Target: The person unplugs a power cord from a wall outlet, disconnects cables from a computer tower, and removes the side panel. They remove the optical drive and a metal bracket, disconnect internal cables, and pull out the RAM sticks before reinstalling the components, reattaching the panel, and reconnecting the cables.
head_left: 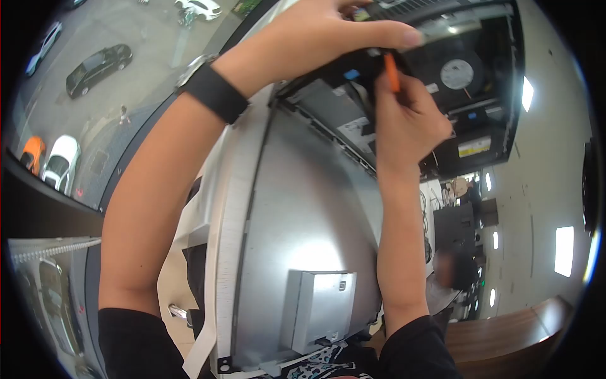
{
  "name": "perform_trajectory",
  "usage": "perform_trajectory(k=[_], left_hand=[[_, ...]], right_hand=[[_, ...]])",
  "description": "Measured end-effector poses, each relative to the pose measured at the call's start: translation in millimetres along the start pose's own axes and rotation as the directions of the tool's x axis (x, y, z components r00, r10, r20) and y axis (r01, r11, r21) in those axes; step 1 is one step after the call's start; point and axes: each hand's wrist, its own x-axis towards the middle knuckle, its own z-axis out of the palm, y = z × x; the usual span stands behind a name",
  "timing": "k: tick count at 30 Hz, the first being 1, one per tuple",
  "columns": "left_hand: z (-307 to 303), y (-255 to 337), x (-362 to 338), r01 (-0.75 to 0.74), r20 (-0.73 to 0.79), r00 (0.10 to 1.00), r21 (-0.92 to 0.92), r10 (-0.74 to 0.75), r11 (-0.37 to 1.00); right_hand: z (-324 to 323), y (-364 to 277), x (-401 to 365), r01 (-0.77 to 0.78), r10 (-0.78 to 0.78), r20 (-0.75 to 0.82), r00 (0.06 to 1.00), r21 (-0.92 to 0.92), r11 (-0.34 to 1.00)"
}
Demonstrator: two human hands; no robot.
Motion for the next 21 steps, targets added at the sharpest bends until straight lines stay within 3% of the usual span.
perform_trajectory(k=[7,9,11,13,21], left_hand=[[8,-10,3,-0.025,-0.052,0.998,0.049,0.028,0.998],[18,15,-3,0.101,-0.078,0.992,0.082,-0.095,0.991],[22,15,-5,0.123,-0.105,0.988,0.119,-0.111,0.985],[27,13,-3,0.086,-0.082,0.993,0.018,-0.085,0.996],[30,17,-7,0.088,-0.116,0.990,0.128,-0.073,0.988]], right_hand=[[4,8,1,0.110,-0.111,-0.061,0.992,-0.021,0.994],[7,9,2,0.188,-0.190,-0.100,0.977,-0.027,0.982],[7,9,2,0.181,-0.186,-0.098,0.978,-0.062,0.982],[7,9,2,0.170,-0.177,-0.088,0.980,-0.081,0.982],[16,13,-1,0.178,-0.187,-0.152,0.971,-0.069,0.982]])
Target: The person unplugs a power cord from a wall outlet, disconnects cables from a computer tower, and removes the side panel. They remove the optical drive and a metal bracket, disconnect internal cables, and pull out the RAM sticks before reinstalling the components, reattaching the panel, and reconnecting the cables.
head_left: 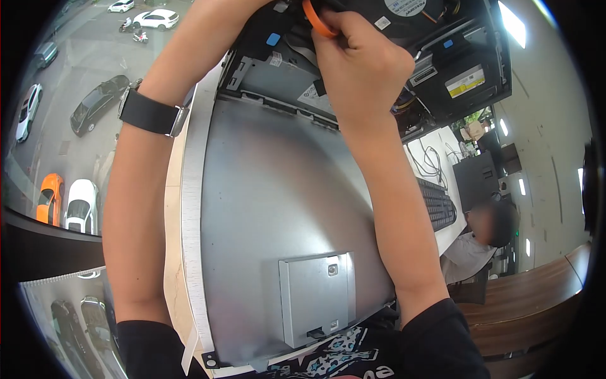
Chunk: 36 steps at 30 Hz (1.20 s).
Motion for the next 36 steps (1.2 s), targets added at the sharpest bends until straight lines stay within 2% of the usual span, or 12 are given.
perform_trajectory(k=[10,15,19,21,22,24,28,34,36], left_hand=[[-3,5,-4,0.011,0.021,1.000,0.010,-0.011,1.000],[0,4,-2,0.005,-0.035,0.999,0.074,-0.003,0.997],[2,0,0,-0.009,-0.073,0.997,0.075,0.015,0.997],[-2,3,2,0.008,0.042,0.999,0.054,-0.010,0.998],[-1,2,1,0.009,0.042,0.999,0.055,-0.011,0.998],[2,-2,1,0.001,-0.034,0.999,0.046,0.001,0.999],[2,-1,0,0.020,-0.052,0.998,0.052,-0.018,0.998],[-13,-14,3,0.041,0.083,0.996,-0.003,-0.041,0.999],[-22,-32,10,0.045,0.032,0.998,0.107,-0.049,0.993]], right_hand=[[-1,-6,1,0.000,0.000,0.003,1.000,0.001,1.000],[1,-2,1,0.017,-0.017,-0.010,1.000,0.025,1.000],[-1,-1,1,0.003,-0.003,0.023,1.000,-0.001,1.000],[0,0,0,-0.007,0.007,0.033,0.999,-0.006,1.000],[0,0,-1,0.000,0.001,0.041,0.999,-0.018,1.000],[1,-1,0,0.007,-0.006,0.049,0.999,-0.029,1.000],[2,-5,3,0.035,-0.027,0.119,0.992,-0.062,0.997],[2,-7,1,0.030,-0.006,0.172,0.985,-0.136,0.990],[-1,-10,3,0.022,0.014,0.201,0.979,-0.177,0.984]])
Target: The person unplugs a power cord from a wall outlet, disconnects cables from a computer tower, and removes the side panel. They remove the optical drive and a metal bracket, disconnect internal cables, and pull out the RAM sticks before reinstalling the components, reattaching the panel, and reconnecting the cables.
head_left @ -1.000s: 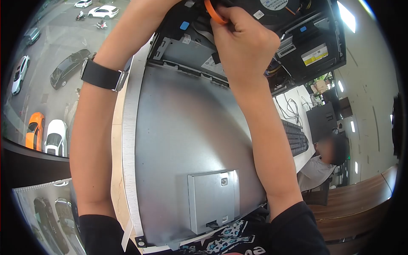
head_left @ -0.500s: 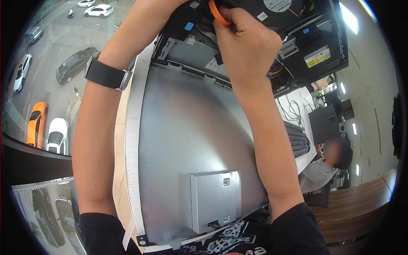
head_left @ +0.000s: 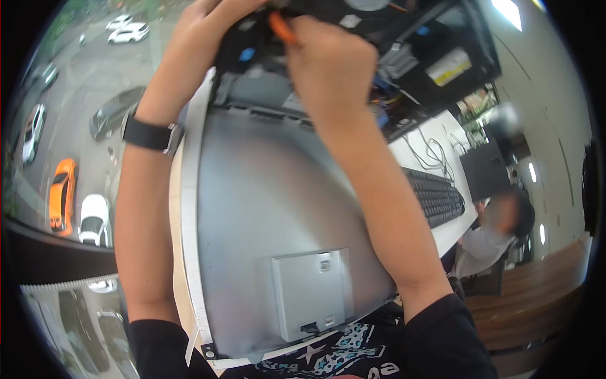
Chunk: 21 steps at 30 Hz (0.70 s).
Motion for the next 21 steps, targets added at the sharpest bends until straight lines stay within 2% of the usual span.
perform_trajectory(k=[3,4,5,6,8,9,11,13,14,16,17,18,19,21], left_hand=[[4,6,-10,-0.061,-0.030,0.998,-0.027,0.060,0.998],[4,0,-9,-0.002,-0.088,0.996,-0.039,-0.002,0.999],[4,5,-10,-0.019,-0.035,0.999,0.013,0.019,1.000],[6,5,-9,-0.017,-0.050,0.999,0.000,0.017,1.000],[4,-4,-8,-0.028,-0.048,0.998,-0.014,0.027,1.000],[-2,-9,-6,0.011,-0.048,0.999,-0.016,-0.012,1.000],[-8,-18,-7,0.041,-0.030,0.999,-0.012,-0.041,0.999],[-15,-24,-9,0.120,-0.172,0.976,-0.077,-0.131,0.990],[-24,-29,-9,0.111,-0.154,0.981,-0.065,-0.120,0.992],[-47,-41,-4,0.148,-0.016,0.989,-0.018,-0.148,0.989],[-53,-47,-5,0.165,-0.031,0.985,-0.049,-0.167,0.985],[-60,-49,-5,0.184,-0.038,0.982,-0.078,-0.187,0.980],[-71,-48,-4,0.207,-0.030,0.977,-0.078,-0.210,0.975],[-76,-48,-2,0.244,0.038,0.970,-0.086,-0.241,0.966]], right_hand=[[-11,-11,-2,-0.065,0.062,0.091,0.994,0.027,0.998],[-11,-10,-2,-0.073,0.068,0.100,0.993,0.046,0.996],[-15,-11,-3,-0.105,0.095,0.130,0.987,0.067,0.992],[-16,-10,-5,-0.118,0.113,0.102,0.988,0.043,0.992],[-11,-8,-11,-0.150,0.144,0.055,0.988,0.146,0.978],[-11,-7,-11,-0.157,0.154,0.036,0.987,0.131,0.979],[-12,-7,-8,-0.168,0.153,0.104,0.983,0.157,0.973],[-16,-13,-3,-0.181,0.164,0.124,0.979,0.143,0.973],[-19,-15,-1,-0.185,0.161,0.165,0.973,0.139,0.973],[-17,-19,1,-0.206,0.179,0.181,0.967,0.142,0.968],[-16,-22,2,-0.229,0.193,0.219,0.956,0.152,0.962],[-14,-22,2,-0.215,0.186,0.185,0.965,0.150,0.965],[-22,-21,5,-0.258,0.213,0.219,0.952,0.204,0.944],[-20,-16,5,-0.261,0.164,0.374,0.913,0.227,0.938]])
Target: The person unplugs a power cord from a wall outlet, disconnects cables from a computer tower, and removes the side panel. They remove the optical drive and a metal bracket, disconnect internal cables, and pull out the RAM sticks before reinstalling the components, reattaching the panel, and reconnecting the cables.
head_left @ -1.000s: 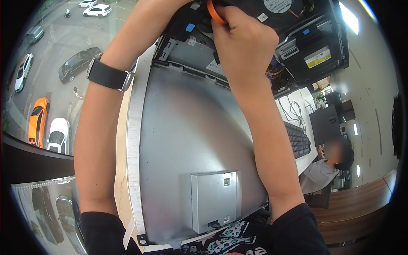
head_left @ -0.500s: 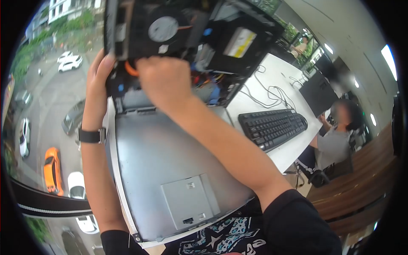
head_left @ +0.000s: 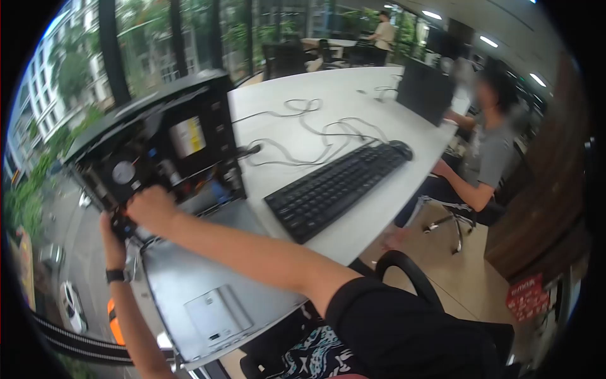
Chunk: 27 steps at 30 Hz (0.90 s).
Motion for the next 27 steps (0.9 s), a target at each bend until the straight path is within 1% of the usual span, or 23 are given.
perform_trajectory(k=[1,2,3,4,5,6,7,8,9,11,12,13,14,15,16,17,19,20,22,23,25,26,27], left_hand=[[1,11,-2,0.012,0.045,0.999,0.001,-0.013,1.000],[1,14,-3,0.022,0.061,0.998,0.000,-0.022,1.000],[-1,17,-5,0.034,0.072,0.997,0.005,-0.034,0.999],[-1,19,-7,0.023,0.116,0.993,0.044,-0.028,0.999],[-5,20,-10,0.009,0.152,0.988,0.082,-0.022,0.997],[-27,15,-10,0.011,0.204,0.978,0.118,-0.035,0.993],[-23,19,-21,0.004,0.203,0.979,0.113,-0.027,0.994],[-11,28,-36,0.002,0.071,0.997,0.233,-0.019,0.972],[5,43,-52,0.017,-0.067,0.998,0.349,0.007,0.937],[73,102,-105,-0.057,-0.043,0.993,0.637,0.109,0.769],[82,119,-126,-0.051,-0.037,0.994,0.663,0.101,0.747],[89,133,-150,-0.043,-0.031,0.996,0.687,0.088,0.725],[114,165,-178,0.000,0.042,0.998,0.750,-0.049,0.661],[139,189,-202,0.030,0.104,0.976,0.810,-0.194,0.586],[155,193,-217,0.040,0.100,0.974,0.812,-0.205,0.582],[168,197,-231,0.011,0.171,0.941,0.846,-0.291,0.533],[179,198,-252,-0.062,0.284,0.842,0.895,-0.459,0.441],[181,198,-258,-0.064,0.292,0.821,0.901,-0.490,0.429],[180,190,-269,-0.004,0.237,0.842,0.901,-0.485,0.433],[179,186,-273,0.044,0.198,0.856,0.893,-0.478,0.448],[174,179,-277,0.134,0.120,0.876,0.870,-0.467,0.475],[173,178,-278,0.183,0.080,0.882,0.851,-0.465,0.493],[170,177,-277,0.216,0.051,0.885,0.837,-0.463,0.503]], right_hand=[[-1,1,-5,0.009,-0.009,-0.014,1.000,0.012,1.000],[-11,-1,-12,-0.041,0.038,0.051,0.998,0.049,0.998],[-26,-3,-28,-0.055,0.053,0.020,0.998,0.088,0.995],[-38,-4,-47,-0.024,0.027,-0.030,0.999,0.096,0.995],[-57,1,-68,0.046,-0.054,0.030,0.998,0.240,0.970],[-79,8,-90,0.109,-0.149,0.076,0.986,0.383,0.917],[-102,15,-114,0.175,-0.251,0.110,0.962,0.459,0.871],[-124,24,-136,0.235,-0.355,0.134,0.925,0.534,0.813],[-136,32,-159,0.273,-0.429,0.112,0.896,0.624,0.733],[-155,47,-197,0.341,-0.545,0.034,0.838,0.746,0.571],[-162,55,-211,0.373,-0.585,-0.014,0.811,0.783,0.498],[-163,61,-221,0.373,-0.590,-0.014,0.808,0.786,0.493],[-162,66,-232,0.362,-0.606,0.025,0.795,0.782,0.508],[-158,71,-241,0.350,-0.619,0.064,0.783,0.777,0.523],[-148,77,-246,0.349,-0.670,0.131,0.730,0.772,0.532],[-138,79,-251,0.344,-0.668,0.127,0.734,0.778,0.526],[-122,79,-257,0.382,-0.663,0.053,0.747,0.782,0.492],[-123,78,-253,0.383,-0.668,0.046,0.743,0.789,0.480],[-126,75,-244,0.434,-0.740,0.051,0.671,0.781,0.448],[-125,72,-242,0.435,-0.741,0.050,0.670,0.782,0.446],[-127,67,-241,0.520,-0.725,-0.082,0.684,0.751,0.407],[-130,67,-240,0.516,-0.720,-0.072,0.690,0.747,0.420],[-133,66,-238,0.555,-0.684,-0.173,0.709,0.734,0.390]])
